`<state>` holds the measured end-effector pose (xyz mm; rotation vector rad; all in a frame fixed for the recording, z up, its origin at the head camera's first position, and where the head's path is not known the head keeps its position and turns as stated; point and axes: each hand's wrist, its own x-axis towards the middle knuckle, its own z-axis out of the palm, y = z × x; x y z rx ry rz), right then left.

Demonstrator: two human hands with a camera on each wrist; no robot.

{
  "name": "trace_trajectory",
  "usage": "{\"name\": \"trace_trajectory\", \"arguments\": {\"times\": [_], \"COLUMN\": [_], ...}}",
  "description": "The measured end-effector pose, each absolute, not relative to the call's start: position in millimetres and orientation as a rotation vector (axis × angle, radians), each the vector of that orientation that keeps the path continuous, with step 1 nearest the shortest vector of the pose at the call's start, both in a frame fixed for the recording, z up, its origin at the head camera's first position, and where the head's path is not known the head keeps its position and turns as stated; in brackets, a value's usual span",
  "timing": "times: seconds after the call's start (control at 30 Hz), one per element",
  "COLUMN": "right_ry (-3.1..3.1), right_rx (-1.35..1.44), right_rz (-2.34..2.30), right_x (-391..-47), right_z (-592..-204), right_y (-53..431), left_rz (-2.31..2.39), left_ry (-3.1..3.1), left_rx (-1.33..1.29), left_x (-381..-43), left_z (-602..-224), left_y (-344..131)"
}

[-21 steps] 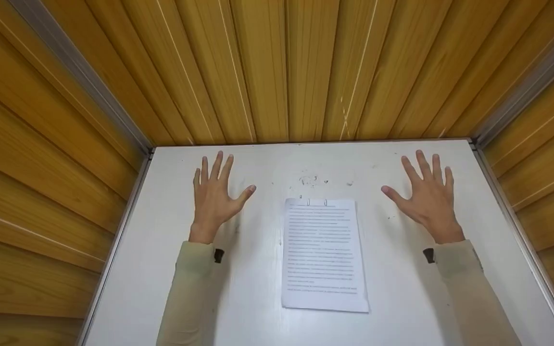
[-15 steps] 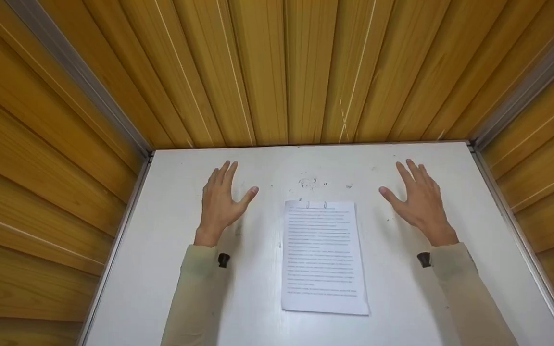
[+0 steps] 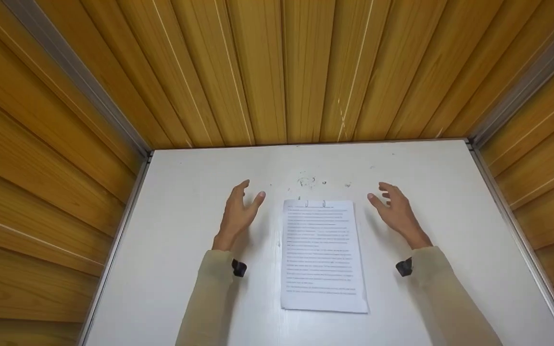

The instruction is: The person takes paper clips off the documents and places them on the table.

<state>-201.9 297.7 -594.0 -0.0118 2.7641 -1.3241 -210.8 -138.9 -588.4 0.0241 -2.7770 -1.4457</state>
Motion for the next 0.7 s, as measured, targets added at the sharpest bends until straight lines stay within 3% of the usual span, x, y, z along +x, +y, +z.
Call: {"name": "trace_trajectory", "arguments": {"times": [0.7], "right_ry": [2.727], "right_rx": [0.155], "right_rz": [-1.317], "right_x": [-201], "right_z": [-638], "right_y": [250], "left_rz": [-1.707], "left_ry": [-2.782], "left_rx": [0.133], "left_x": [-212], "left_z": [-637], "left_y": [-74]}}
